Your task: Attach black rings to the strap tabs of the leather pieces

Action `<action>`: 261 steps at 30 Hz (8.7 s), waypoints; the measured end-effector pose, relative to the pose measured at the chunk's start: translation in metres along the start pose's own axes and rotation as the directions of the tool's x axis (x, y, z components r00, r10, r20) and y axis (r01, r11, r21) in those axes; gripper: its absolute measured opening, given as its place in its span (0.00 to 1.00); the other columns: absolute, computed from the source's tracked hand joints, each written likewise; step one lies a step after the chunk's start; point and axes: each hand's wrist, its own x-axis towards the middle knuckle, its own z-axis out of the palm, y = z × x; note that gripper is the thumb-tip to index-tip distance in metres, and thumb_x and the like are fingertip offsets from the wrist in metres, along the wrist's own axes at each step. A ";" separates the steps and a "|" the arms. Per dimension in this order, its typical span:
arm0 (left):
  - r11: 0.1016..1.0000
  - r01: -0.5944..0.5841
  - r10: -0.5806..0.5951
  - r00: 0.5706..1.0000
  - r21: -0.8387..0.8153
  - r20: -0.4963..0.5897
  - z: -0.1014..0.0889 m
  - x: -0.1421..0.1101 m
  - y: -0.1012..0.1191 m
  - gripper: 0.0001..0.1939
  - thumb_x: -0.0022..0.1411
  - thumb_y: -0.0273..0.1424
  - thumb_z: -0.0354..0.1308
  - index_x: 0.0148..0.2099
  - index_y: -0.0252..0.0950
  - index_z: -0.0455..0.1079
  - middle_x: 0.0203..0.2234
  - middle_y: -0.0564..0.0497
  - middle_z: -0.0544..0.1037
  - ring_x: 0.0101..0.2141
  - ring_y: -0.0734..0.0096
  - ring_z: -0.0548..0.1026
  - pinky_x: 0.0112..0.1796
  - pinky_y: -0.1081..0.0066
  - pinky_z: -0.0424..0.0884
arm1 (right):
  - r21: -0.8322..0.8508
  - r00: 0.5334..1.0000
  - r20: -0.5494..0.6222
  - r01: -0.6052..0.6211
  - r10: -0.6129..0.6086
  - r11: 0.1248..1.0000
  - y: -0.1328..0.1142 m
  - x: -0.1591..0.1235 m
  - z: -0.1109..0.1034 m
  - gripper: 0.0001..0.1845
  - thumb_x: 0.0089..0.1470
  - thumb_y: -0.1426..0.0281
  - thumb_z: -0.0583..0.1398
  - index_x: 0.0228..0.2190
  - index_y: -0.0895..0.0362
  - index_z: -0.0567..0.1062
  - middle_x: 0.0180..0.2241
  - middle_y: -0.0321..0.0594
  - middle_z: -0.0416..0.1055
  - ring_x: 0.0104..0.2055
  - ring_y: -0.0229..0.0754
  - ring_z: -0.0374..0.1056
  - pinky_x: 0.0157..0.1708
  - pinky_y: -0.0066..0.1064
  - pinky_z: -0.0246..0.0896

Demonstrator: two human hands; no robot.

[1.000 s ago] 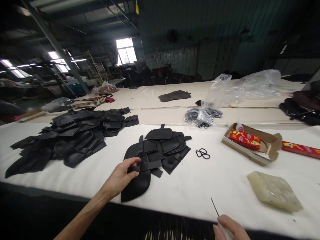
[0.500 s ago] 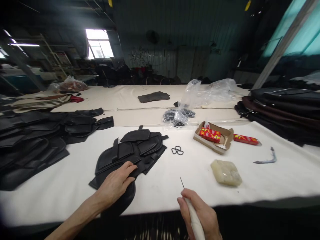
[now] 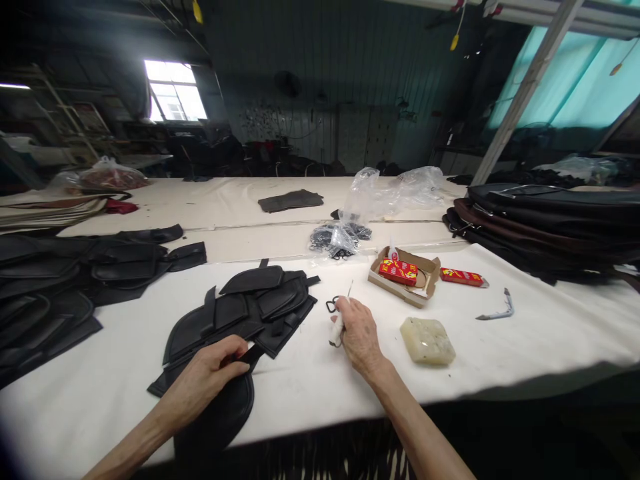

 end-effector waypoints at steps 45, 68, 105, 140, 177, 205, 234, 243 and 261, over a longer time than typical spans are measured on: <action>0.747 0.237 -0.231 0.969 -0.621 0.092 0.101 -0.009 0.040 0.07 0.53 0.31 0.50 0.27 0.35 0.67 0.09 0.60 0.58 0.11 0.79 0.57 0.11 0.80 0.51 | 0.038 0.958 0.222 -0.192 0.179 0.981 -0.006 -0.015 -0.008 0.12 0.37 0.81 0.48 0.25 0.53 0.61 0.17 0.29 0.62 0.22 0.38 0.59 0.23 0.25 0.49; 0.802 0.196 -0.188 0.979 -0.564 0.074 0.098 -0.007 0.043 0.12 0.57 0.35 0.50 0.27 0.35 0.68 0.10 0.59 0.59 0.12 0.78 0.60 0.14 0.80 0.55 | 0.029 0.952 -0.091 0.296 -0.293 0.955 -0.031 -0.050 -0.008 0.14 0.47 0.83 0.48 0.29 0.57 0.68 0.27 0.40 0.69 0.28 0.41 0.65 0.28 0.29 0.59; 0.659 0.163 -0.157 0.985 -0.734 0.078 0.090 -0.015 0.049 0.09 0.54 0.31 0.53 0.35 0.32 0.70 0.16 0.57 0.66 0.17 0.77 0.63 0.20 0.76 0.62 | 0.548 0.941 0.096 -0.321 0.323 0.772 -0.064 -0.076 0.000 0.06 0.52 0.69 0.57 0.27 0.54 0.62 0.25 0.32 0.64 0.25 0.36 0.61 0.25 0.26 0.58; 0.072 0.462 -0.370 0.835 -0.884 0.407 0.087 -0.045 0.050 0.10 0.51 0.33 0.61 0.26 0.30 0.74 0.20 0.50 0.74 0.23 0.73 0.70 0.28 0.74 0.66 | 0.542 0.979 -0.033 0.187 -0.202 0.819 -0.080 -0.116 -0.005 0.10 0.57 0.80 0.51 0.27 0.55 0.64 0.32 0.39 0.72 0.33 0.38 0.69 0.41 0.32 0.67; 0.060 0.269 -0.490 0.847 -0.961 0.207 0.122 -0.084 0.054 0.17 0.52 0.38 0.64 0.41 0.33 0.72 0.35 0.47 0.75 0.36 0.67 0.72 0.37 0.73 0.68 | 0.470 0.833 0.326 -0.553 0.447 0.688 -0.102 -0.117 -0.010 0.11 0.55 0.65 0.53 0.23 0.54 0.61 0.22 0.30 0.61 0.24 0.35 0.57 0.24 0.24 0.55; 0.065 0.315 -0.493 0.835 -0.947 0.244 0.112 -0.073 0.060 0.12 0.50 0.36 0.65 0.26 0.33 0.69 0.18 0.55 0.68 0.21 0.79 0.64 0.22 0.79 0.61 | 0.453 0.921 0.193 -0.391 0.340 0.801 -0.103 -0.125 -0.003 0.09 0.56 0.70 0.53 0.24 0.54 0.61 0.26 0.35 0.67 0.27 0.37 0.65 0.27 0.25 0.62; -0.032 0.371 -0.458 0.820 -0.928 0.344 0.111 -0.066 0.050 0.09 0.53 0.33 0.63 0.30 0.31 0.72 0.19 0.53 0.72 0.20 0.78 0.70 0.23 0.81 0.65 | 0.180 0.978 -0.131 0.186 -0.164 0.966 -0.094 -0.133 -0.002 0.11 0.58 0.76 0.52 0.43 0.62 0.67 0.23 0.41 0.73 0.18 0.38 0.67 0.21 0.27 0.65; -0.073 0.356 -0.485 0.804 -0.932 0.345 0.112 -0.065 0.052 0.10 0.52 0.33 0.64 0.33 0.29 0.73 0.28 0.42 0.79 0.30 0.65 0.77 0.36 0.70 0.73 | -0.278 0.965 -0.024 0.246 -0.262 0.929 -0.093 -0.133 -0.024 0.12 0.59 0.72 0.53 0.23 0.56 0.67 0.16 0.36 0.64 0.15 0.39 0.60 0.17 0.32 0.50; -0.142 0.371 -0.510 0.767 -0.918 0.389 0.112 -0.066 0.051 0.09 0.53 0.31 0.63 0.34 0.30 0.73 0.28 0.43 0.80 0.30 0.65 0.78 0.34 0.70 0.74 | -0.517 0.976 -0.057 0.150 -0.209 0.843 -0.098 -0.143 -0.010 0.14 0.56 0.81 0.48 0.29 0.58 0.70 0.13 0.33 0.60 0.13 0.36 0.59 0.18 0.30 0.46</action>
